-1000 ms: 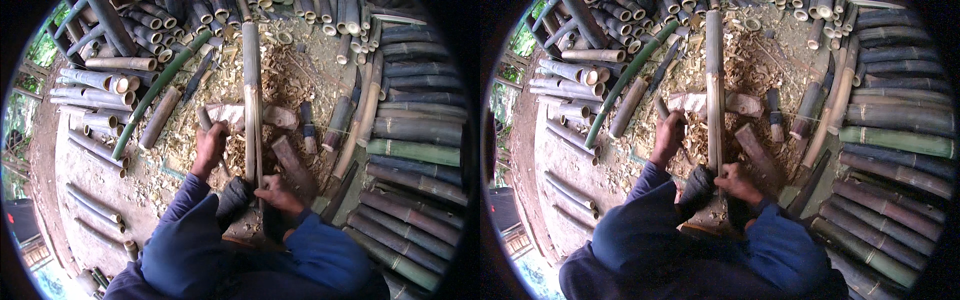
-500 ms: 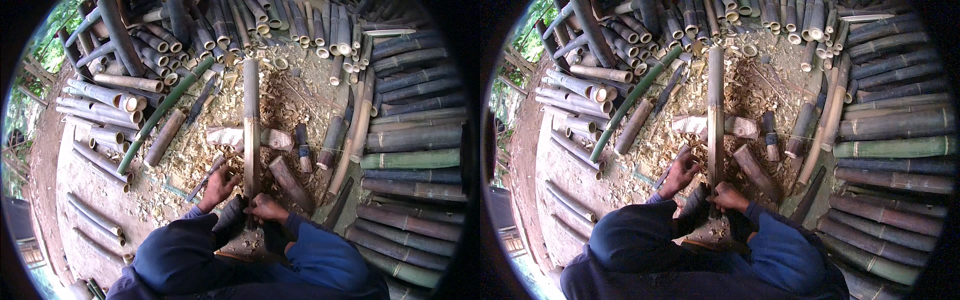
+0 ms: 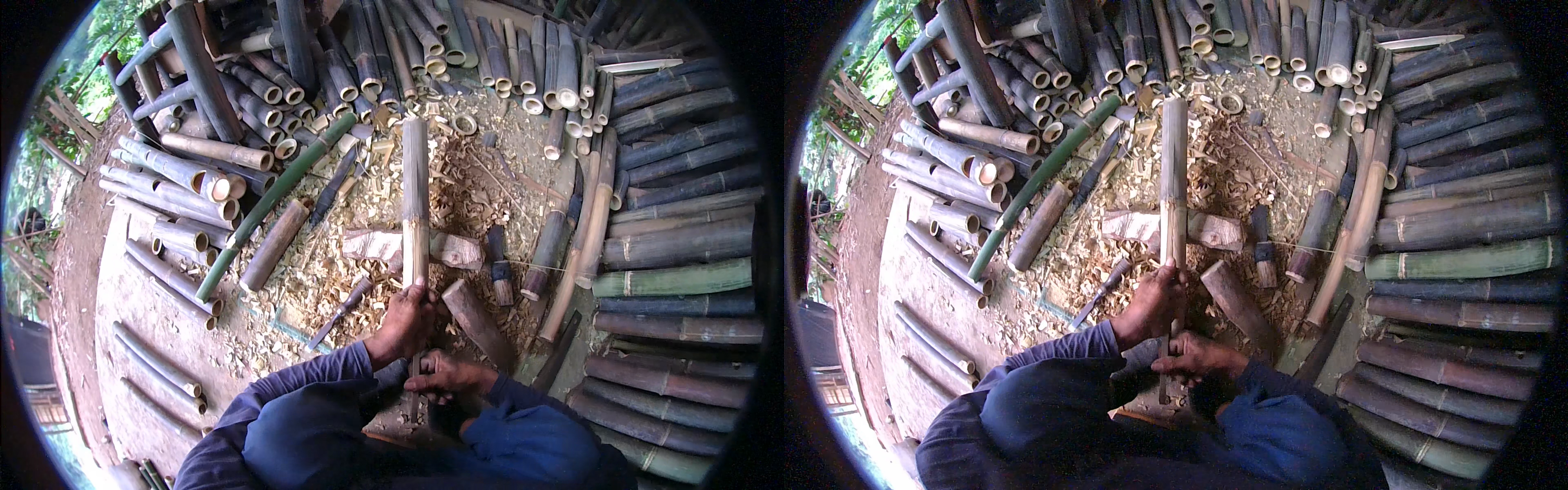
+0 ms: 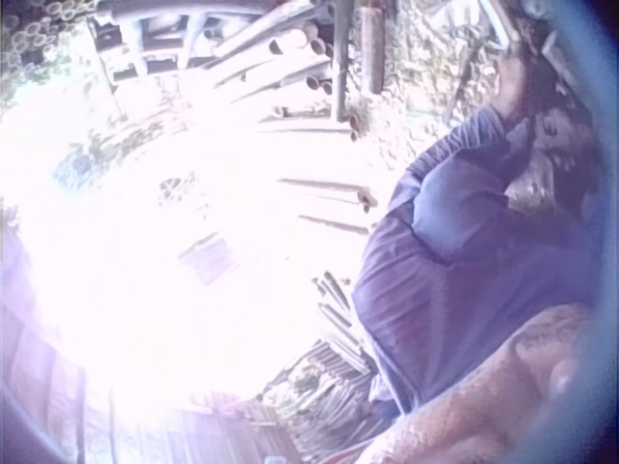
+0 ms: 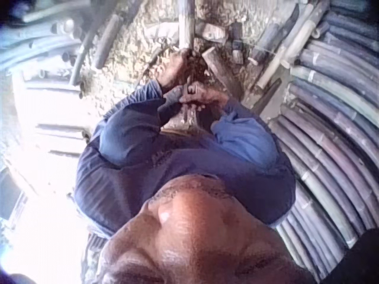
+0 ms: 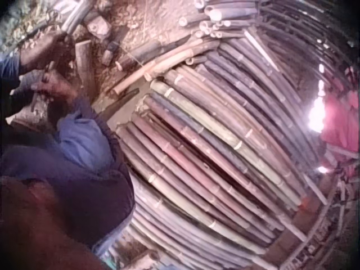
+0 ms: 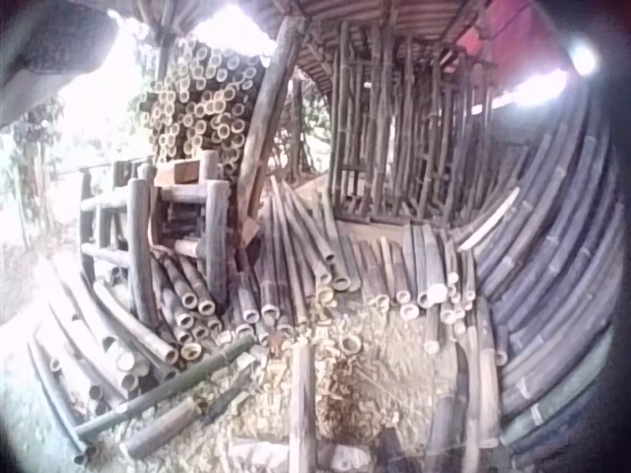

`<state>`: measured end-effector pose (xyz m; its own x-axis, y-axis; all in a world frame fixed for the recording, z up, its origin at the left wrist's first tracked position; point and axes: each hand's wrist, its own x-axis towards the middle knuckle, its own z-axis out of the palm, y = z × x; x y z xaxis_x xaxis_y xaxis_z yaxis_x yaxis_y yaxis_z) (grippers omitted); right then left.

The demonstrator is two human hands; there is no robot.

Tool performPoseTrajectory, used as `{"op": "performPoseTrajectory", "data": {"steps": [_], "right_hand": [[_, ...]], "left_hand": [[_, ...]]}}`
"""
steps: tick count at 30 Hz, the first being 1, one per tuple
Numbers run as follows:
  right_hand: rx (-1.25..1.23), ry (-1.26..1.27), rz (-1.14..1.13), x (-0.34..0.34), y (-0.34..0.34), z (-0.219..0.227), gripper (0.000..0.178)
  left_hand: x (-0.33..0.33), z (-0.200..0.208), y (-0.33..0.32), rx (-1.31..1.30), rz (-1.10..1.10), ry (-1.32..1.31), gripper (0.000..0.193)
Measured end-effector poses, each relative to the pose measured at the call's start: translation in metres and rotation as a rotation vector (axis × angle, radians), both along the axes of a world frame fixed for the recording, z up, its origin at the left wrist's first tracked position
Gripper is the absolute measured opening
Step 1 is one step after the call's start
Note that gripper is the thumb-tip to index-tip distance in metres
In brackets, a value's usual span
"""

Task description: The person shapes bamboo by using a curved blade to shave the exterior, chiseling out sections with a hammer and chisel, and smoothing the surface with the blade.

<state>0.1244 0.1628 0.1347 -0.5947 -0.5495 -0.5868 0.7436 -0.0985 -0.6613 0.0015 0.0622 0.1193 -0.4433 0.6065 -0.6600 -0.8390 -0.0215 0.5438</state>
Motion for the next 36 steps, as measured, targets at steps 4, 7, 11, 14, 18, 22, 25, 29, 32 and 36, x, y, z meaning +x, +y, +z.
{"op": "performPoseTrajectory", "data": {"steps": [4,7,11,14,18,22,25,29,32,36], "right_hand": [[-0.034,0.072,-0.011,-0.005,-0.001,0.038,0.035],[-0.052,0.157,-0.031,-0.010,0.001,0.056,0.034],[0.209,0.481,0.092,0.024,-0.013,0.001,0.039],[0.413,0.616,0.030,0.029,-0.016,-0.046,0.038],[0.817,0.763,-0.002,0.037,-0.003,-0.052,0.036],[0.817,0.437,-0.013,0.027,0.028,-0.026,0.045],[0.526,0.507,-0.436,0.015,0.038,0.007,0.032],[0.641,0.432,-0.383,0.003,0.036,0.010,0.034],[0.897,0.450,-0.351,-0.003,0.031,-0.015,0.044],[0.950,0.397,-0.444,-0.026,0.022,-0.107,0.081]], "left_hand": [[-0.007,0.035,-0.002,0.095,-0.004,-0.069,0.038],[-0.007,0.037,-0.003,0.148,0.006,0.052,0.039],[0.011,0.038,-0.022,0.231,-0.405,0.167,0.043],[0.004,-0.009,-0.028,0.335,-0.430,0.183,0.039],[-0.010,-0.021,-0.057,0.492,-0.533,0.706,0.029],[-0.040,0.013,-0.067,0.241,-0.416,0.705,0.020],[-0.117,0.042,-0.103,0.007,-0.310,1.182,0.028],[-0.270,0.084,-0.207,-0.657,0.220,1.391,0.027],[-0.277,0.097,-0.184,-0.445,0.896,1.063,0.041],[-0.195,0.010,-0.136,-0.362,0.466,0.951,0.022]]}}
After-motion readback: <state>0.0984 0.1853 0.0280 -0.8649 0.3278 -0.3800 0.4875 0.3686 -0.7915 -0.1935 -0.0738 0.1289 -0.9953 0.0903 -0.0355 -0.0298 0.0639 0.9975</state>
